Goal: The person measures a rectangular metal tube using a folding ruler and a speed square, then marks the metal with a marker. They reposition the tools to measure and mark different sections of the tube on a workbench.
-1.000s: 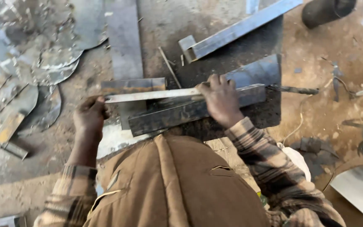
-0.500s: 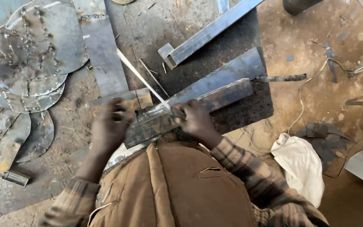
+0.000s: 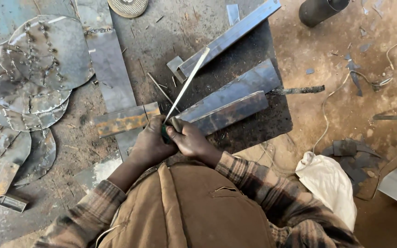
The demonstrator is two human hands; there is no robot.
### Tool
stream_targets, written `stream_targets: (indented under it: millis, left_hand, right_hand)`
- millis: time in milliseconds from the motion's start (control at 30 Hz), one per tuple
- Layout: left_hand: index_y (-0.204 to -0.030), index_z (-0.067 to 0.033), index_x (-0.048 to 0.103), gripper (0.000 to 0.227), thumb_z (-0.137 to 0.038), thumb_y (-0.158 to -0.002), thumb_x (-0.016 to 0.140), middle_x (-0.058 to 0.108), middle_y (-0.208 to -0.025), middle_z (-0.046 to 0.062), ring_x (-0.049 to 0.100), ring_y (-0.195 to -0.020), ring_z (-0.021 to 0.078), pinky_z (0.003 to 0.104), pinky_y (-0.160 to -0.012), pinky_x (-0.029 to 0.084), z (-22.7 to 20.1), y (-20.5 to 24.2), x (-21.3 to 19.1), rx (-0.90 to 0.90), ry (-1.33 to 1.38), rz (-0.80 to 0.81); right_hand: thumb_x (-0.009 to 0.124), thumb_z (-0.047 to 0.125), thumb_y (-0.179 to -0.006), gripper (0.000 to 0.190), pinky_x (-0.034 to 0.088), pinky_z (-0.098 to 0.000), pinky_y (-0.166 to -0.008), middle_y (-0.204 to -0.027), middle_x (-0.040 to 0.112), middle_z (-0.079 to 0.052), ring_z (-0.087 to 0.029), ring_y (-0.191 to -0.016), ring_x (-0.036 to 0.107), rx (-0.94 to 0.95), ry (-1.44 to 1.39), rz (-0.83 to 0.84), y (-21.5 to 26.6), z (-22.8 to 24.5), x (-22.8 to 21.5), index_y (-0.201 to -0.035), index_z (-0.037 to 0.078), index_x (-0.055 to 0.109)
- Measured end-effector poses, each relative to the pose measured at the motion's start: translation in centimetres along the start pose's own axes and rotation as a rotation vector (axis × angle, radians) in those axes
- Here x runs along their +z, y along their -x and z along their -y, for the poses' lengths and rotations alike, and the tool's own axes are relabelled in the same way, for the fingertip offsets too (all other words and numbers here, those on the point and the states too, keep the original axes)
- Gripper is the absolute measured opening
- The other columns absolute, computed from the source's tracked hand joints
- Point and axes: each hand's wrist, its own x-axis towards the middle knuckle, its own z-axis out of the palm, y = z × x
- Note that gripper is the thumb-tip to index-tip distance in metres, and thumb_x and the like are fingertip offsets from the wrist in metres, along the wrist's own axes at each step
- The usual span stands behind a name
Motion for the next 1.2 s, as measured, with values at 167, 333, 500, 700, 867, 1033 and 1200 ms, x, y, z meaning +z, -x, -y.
stream_targets:
  millis: [167,333,500,700,867,1033,1200]
  left_hand:
    - [-0.138,-0.02,0.055,0.083,-0.028,-0.061,0.085,0.068,-0.121,0.021,0.064,-0.116,0.0497,0.058,-0.093,0.055,2.9,1.2,-0.6,0.119,0.269,0.088]
    - [-0.149,-0.0116,0.049,0.093,-0.028,-0.066,0.086,0.056,-0.141,0.033,0.049,-0.134,0.0534,0.063,-0.107,0.045,5.9,2.9,-1.9,0.252,0.341,0.209]
    - [-0.141,-0.0093,0.061,0.077,-0.048,-0.078,0.081,0.068,-0.123,0.026,0.073,-0.103,0.042,0.052,-0.078,0.063,7.1,4.8,-7.6,-0.036,0.095,0.327]
    - [-0.107,-0.0053,0.078,0.018,-0.011,-0.104,0.061,0.063,-0.067,0.016,0.056,-0.052,0.0262,0.035,-0.047,0.048,16.3,8.4,-13.9,-0.498,0.109,0.235]
    - [-0.088,0.0012,0.083,0.022,-0.015,-0.097,0.071,0.07,-0.067,0.015,0.06,-0.06,0.0258,0.035,-0.061,0.043,23.6,7.0,-12.1,-0.36,0.165,0.076]
    - [-0.076,-0.0027,0.078,0.04,-0.034,-0.098,0.069,0.062,-0.064,0.009,0.054,-0.06,0.0195,0.034,-0.058,0.04,21.4,5.6,-12.2,-0.255,0.075,0.1]
    - [-0.075,0.0015,0.078,0.041,-0.03,-0.101,0.072,0.064,-0.06,0.011,0.051,-0.054,0.0219,0.035,-0.052,0.037,22.7,6.0,-13.3,-0.33,0.081,0.029]
  right_hand:
    - [0.065,0.04,-0.102,0.034,0.057,-0.0462,-0.081,-0.086,0.073,-0.019,-0.033,-0.089,0.072,0.051,-0.192,-0.093,-1.6,-2.8,-0.8,-0.108,0.008,0.068]
    - [0.071,0.043,-0.098,0.037,0.058,-0.0371,-0.067,-0.067,0.071,-0.012,-0.024,-0.069,0.073,0.096,-0.243,-0.164,-2.5,-4.5,-0.4,-0.092,0.007,0.069]
    - [0.071,0.036,-0.085,0.024,0.043,-0.0334,-0.051,-0.059,0.063,-0.002,-0.019,-0.055,0.065,0.395,-0.247,-0.587,-4.1,2.0,-6.8,-0.078,0.014,0.068]
    - [0.066,0.02,-0.101,0.016,0.046,-0.0256,-0.048,-0.081,0.056,-0.004,-0.013,-0.061,0.053,0.205,-1.02,-1.001,-9.6,2.0,-24.0,-0.102,0.006,0.059]
    - [0.069,0.015,-0.097,0.023,0.037,-0.0255,-0.046,-0.073,0.06,0.0,-0.011,-0.058,0.056,0.191,-0.866,-0.842,-14.3,-2.0,-25.2,-0.115,0.022,0.057]
    - [0.075,0.013,-0.09,0.008,0.034,-0.0224,-0.036,-0.074,0.067,0.0,-0.009,-0.052,0.057,0.178,-0.685,-0.706,-14.3,-2.2,-19.6,-0.096,0.014,0.07]
    - [0.066,0.012,-0.1,0.015,0.045,-0.0215,-0.044,-0.093,0.069,-0.005,-0.01,-0.062,0.059,0.229,-0.545,-0.485,-9.0,0.9,-14.3,-0.114,0.007,0.066]
